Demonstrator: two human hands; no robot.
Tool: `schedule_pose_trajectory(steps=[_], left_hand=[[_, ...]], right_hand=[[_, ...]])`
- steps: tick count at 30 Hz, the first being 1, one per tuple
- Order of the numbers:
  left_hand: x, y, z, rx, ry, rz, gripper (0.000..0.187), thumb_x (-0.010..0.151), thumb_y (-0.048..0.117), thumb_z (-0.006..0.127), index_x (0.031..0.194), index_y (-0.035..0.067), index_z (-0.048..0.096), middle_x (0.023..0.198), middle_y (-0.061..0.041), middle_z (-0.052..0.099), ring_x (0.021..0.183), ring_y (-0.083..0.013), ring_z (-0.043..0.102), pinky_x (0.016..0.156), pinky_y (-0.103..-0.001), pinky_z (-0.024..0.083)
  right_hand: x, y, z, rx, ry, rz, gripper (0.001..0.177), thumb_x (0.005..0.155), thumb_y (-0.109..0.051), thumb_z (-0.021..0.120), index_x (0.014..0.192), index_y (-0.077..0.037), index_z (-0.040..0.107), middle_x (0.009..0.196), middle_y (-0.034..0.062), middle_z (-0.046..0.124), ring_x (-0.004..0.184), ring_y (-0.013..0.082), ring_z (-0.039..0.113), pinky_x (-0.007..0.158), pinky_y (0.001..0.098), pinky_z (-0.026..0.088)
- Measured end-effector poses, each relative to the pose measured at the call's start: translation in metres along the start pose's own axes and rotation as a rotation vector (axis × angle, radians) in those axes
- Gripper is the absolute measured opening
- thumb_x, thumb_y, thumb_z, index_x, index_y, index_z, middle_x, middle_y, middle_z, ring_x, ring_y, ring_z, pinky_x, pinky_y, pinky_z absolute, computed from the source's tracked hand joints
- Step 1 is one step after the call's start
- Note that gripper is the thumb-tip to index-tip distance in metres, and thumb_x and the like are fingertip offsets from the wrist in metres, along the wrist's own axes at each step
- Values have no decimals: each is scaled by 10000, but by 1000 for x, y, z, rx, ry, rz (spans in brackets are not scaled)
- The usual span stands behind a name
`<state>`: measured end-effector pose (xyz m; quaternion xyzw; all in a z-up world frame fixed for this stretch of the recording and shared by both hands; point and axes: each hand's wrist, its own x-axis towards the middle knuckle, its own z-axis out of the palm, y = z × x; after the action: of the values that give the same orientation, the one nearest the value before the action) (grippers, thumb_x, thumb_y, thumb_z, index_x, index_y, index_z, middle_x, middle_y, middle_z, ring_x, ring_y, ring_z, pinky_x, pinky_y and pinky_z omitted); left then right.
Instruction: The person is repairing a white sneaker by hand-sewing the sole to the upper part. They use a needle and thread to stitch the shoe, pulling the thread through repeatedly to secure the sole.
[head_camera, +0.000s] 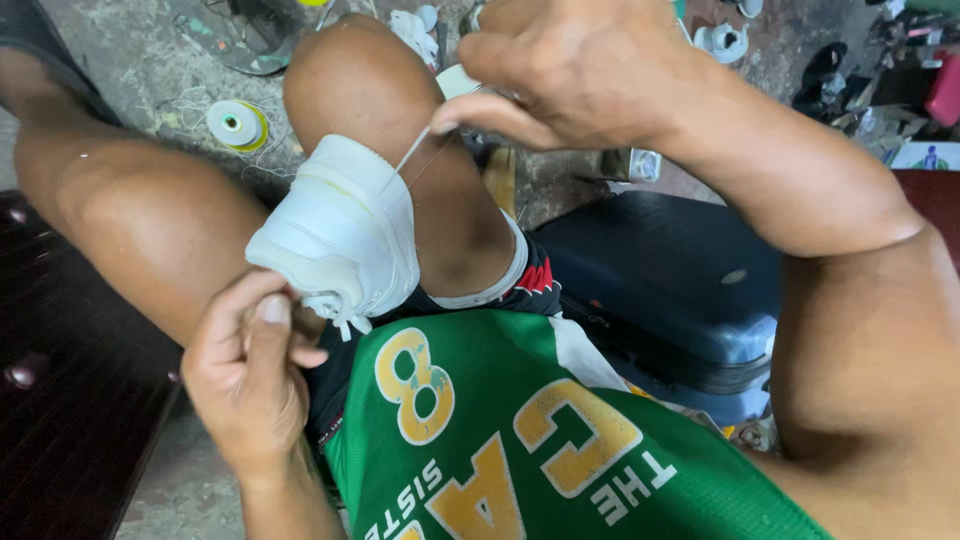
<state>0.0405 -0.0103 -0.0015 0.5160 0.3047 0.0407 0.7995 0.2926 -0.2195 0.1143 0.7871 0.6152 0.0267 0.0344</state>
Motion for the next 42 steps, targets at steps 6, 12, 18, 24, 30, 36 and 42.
schedule_pose_trajectory(steps=[6,12,18,24,30,36,42], left_hand=[[-26,37,12,564,126,510,177,1069,56,711,1234,22,655,1292,-116,580,1098,-184,638,823,-235,546],[-19,58,46,994,15,811,278,955,97,904,1172,70,732,1148,-86,608,1022,-262,564,858,-330,497],[10,58,78,1173,-46,963,269,924,168,929,1125,89,769,1054,-55,632,939,-263,549,775,-371,465],[14,59,83,1262,22,1036,174,982,138,898,1093,107,768,985,-37,645,867,-235,569,692,-350,469],[8,59,79,1338,28,1029,116,1008,128,856,1091,101,781,1066,-41,683,900,-238,592,721,-342,505],[3,55,76,1295,-4,957,71,1032,88,780,1083,74,733,1095,-63,671,931,-250,600,774,-331,513],[7,57,70,1165,-15,941,166,1058,93,796,1136,48,657,1096,-89,617,1000,-272,611,869,-357,508]], right_hand=[[-6,-8,7,141,105,-69,476,978,-501,778,736,-132,600,662,14,540,626,239,629,570,382,473],[-8,-22,16,250,135,-20,487,1040,-547,765,815,-136,634,700,15,545,680,260,641,606,394,483],[-9,-27,21,289,111,18,487,1042,-536,715,796,-124,636,702,30,579,683,280,659,564,409,469],[-12,-35,23,316,109,56,497,1053,-523,704,775,-120,619,702,37,576,664,273,652,568,405,479],[-13,-44,14,255,152,61,420,1082,-470,691,842,-131,631,776,15,541,742,212,639,669,357,497],[-18,-57,4,167,120,98,282,1089,-315,696,903,-110,636,848,21,549,809,190,616,730,342,492],[-17,-56,4,258,124,114,262,1071,-291,690,923,-82,634,877,35,565,834,206,629,739,358,507]])
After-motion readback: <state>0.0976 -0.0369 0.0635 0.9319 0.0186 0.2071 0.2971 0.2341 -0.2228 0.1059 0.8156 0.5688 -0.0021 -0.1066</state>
